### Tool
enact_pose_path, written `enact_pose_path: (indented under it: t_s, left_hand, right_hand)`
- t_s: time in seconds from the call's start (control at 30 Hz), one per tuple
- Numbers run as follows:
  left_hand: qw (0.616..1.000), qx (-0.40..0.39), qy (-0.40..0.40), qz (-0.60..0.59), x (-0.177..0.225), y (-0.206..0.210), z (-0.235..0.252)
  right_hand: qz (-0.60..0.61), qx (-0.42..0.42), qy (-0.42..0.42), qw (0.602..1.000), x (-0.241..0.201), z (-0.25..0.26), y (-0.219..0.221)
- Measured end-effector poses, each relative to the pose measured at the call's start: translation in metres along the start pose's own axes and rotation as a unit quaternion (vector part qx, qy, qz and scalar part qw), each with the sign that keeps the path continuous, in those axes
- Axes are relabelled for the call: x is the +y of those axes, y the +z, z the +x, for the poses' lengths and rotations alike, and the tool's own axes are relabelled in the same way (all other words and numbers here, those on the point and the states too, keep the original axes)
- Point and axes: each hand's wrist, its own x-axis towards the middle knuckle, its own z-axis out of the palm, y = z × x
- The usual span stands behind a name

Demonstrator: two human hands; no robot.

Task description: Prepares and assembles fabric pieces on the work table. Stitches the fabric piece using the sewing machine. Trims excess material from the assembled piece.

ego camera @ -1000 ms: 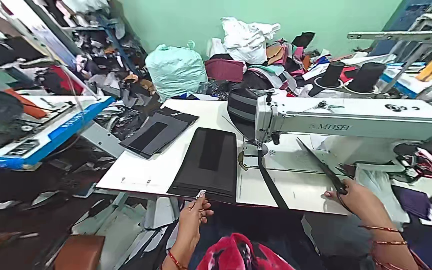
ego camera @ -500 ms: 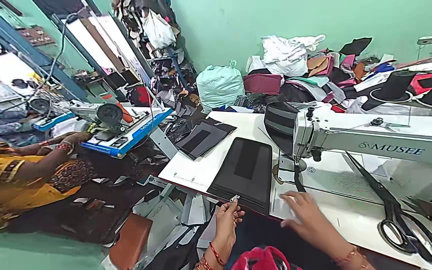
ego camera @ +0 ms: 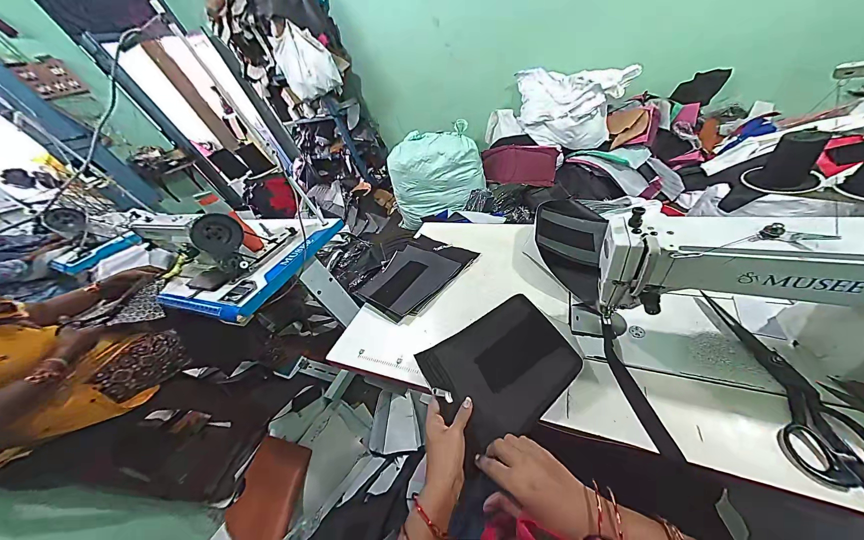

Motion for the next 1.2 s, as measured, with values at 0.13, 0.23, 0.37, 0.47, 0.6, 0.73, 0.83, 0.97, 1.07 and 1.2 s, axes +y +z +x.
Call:
enact_pose_path:
  t_s: [0.13,0.23,0.37,0.47,0.6,0.73,0.83,0.97,1.07,1.2]
  left_hand:
    - [0.942,-0.055,0.259,0.204,0.070,-0.035,0.004]
    - [0.818,-0.101,0.459,0.331,0.142,-0.061,-0.003]
    - [0.656,-0.191,0.564,0.464,0.201,-0.058,-0.033]
    - [0.593,-0.270,0.565,0.506,0.198,-0.046,-0.042]
    - [0.589,-0.531,0.370,0.483,0.207,-0.048,-0.008]
    - [0.630,-0.676,0.241,0.298,0.184,-0.054,0.053]
    - [0.729,-0.666,0.122,0.101,0.142,-0.054,0.072]
    - [0.806,-0.574,0.053,-0.136,0.078,-0.038,0.066]
    - [0.827,-0.540,0.079,-0.133,0.050,-0.019,0.048]
    - [0.802,-0.572,0.102,-0.134,0.028,-0.008,0.031]
  right_hand:
    - [-0.054,0.101,0.004,0.993,-0.013,0.031,-0.056]
    - [-0.184,0.192,-0.032,0.964,-0.037,0.059,-0.098]
    - [-0.292,0.206,-0.054,0.933,-0.075,0.087,-0.132]
    - [-0.286,0.176,0.011,0.942,-0.078,0.088,-0.126]
    - [-0.179,0.068,0.049,0.980,-0.055,0.062,-0.120]
    - [-0.194,0.052,0.051,0.978,-0.038,0.040,-0.136]
    - [-0.206,0.045,0.088,0.973,-0.024,0.026,-0.151]
    - [-0.218,0.038,0.143,0.965,-0.008,0.013,-0.161]
    - [-0.204,0.030,0.169,0.964,-0.005,0.010,-0.163]
    - [-0.191,0.022,0.166,0.967,-0.006,0.011,-0.165]
